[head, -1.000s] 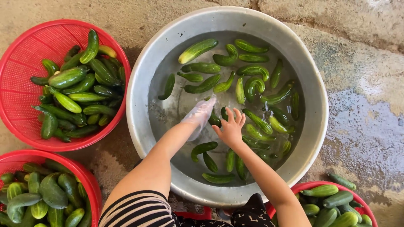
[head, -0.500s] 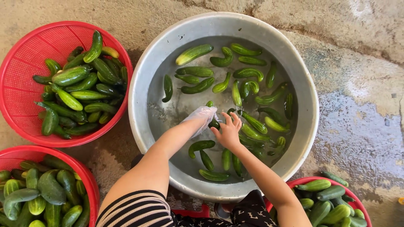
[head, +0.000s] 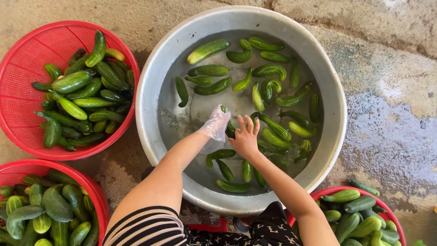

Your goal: Washing cucumbers in a large basin of water and sorting them into baskets.

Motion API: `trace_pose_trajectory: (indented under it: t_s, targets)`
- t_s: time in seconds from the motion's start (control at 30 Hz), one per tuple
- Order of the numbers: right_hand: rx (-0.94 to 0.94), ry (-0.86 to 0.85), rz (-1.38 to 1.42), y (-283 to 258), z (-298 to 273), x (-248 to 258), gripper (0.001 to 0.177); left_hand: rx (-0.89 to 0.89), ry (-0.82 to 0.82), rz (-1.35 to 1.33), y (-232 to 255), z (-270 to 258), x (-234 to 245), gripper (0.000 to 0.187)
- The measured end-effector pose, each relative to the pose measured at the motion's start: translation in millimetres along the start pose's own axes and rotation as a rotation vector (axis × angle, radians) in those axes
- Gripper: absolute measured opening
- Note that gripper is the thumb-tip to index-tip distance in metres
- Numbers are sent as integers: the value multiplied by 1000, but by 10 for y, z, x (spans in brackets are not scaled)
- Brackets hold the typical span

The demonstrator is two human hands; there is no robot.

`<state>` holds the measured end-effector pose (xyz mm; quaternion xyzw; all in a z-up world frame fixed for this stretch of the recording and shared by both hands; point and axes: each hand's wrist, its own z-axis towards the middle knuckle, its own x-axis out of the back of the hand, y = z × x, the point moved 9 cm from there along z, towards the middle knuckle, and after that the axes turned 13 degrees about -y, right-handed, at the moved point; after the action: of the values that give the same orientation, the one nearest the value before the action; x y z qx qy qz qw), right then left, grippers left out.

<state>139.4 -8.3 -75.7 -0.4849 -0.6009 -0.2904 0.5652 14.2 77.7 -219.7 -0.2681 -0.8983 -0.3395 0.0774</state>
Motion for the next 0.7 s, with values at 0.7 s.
trace_pose_trajectory:
  t_s: [0.7]
  targets:
    - [177,399,-97,-248,-93,237,61,-282,45,50,-83,400,89,57]
